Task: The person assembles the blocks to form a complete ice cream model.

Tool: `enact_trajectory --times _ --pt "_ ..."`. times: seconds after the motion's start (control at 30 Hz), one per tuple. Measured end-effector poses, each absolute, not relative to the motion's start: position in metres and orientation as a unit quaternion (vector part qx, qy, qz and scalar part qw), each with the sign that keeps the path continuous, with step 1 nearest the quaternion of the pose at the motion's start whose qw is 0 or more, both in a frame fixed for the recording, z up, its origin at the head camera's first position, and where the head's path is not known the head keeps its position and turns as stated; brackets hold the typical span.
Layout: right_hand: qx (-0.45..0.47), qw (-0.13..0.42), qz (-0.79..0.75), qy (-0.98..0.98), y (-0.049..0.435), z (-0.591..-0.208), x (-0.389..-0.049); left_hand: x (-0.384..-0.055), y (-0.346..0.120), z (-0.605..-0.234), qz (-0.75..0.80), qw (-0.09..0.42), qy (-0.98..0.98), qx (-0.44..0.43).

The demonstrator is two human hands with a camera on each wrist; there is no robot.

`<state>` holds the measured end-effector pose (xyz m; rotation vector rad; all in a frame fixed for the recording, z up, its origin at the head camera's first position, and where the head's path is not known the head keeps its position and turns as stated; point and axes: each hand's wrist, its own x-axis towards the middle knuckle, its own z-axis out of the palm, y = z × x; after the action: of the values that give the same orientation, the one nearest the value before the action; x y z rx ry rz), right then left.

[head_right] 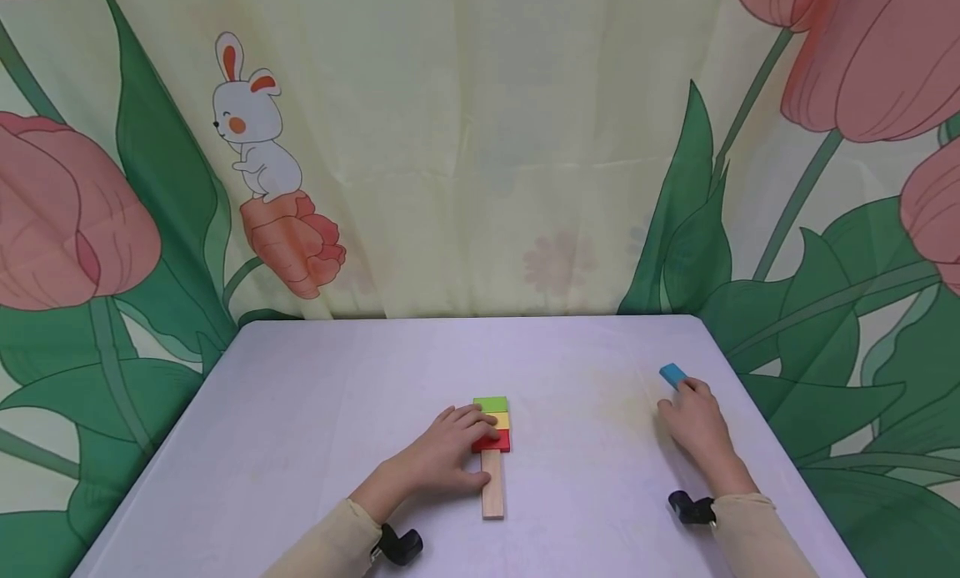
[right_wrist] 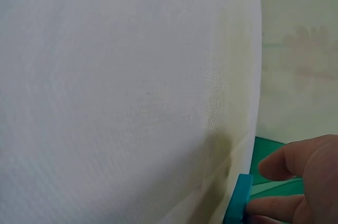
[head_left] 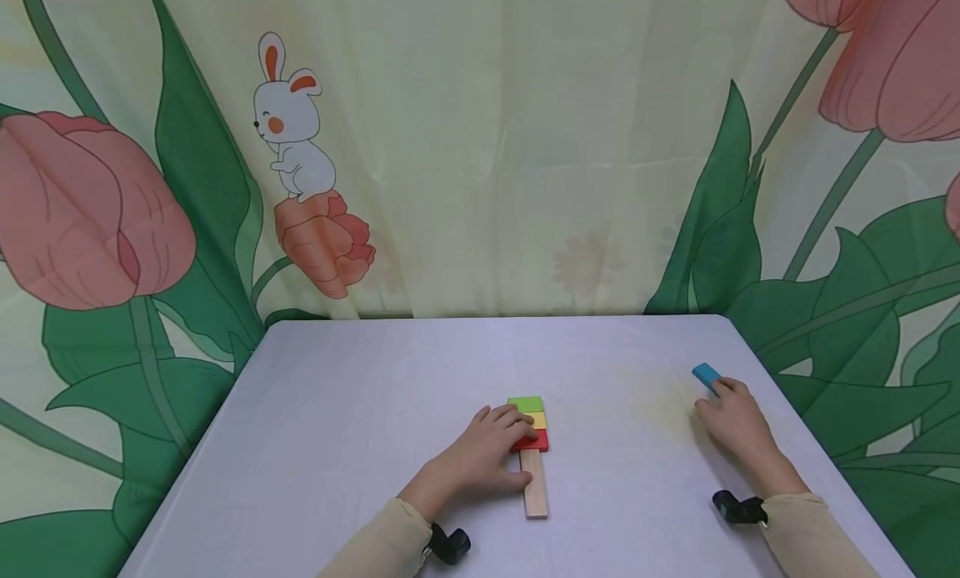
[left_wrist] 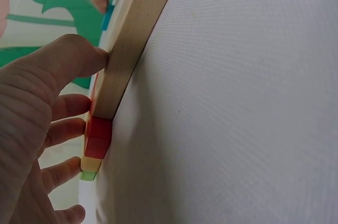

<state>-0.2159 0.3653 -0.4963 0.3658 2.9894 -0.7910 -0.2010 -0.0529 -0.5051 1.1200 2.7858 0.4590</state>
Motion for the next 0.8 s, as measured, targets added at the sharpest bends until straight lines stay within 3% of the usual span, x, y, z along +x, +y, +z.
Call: enact_trajectory --times 0.8 --pt "0.054 0.017 -0.26 0.964 0.324 -0.5 -0.232 -0.202 -0.053 -0.507 0.148 0.06 0.918 0.362"
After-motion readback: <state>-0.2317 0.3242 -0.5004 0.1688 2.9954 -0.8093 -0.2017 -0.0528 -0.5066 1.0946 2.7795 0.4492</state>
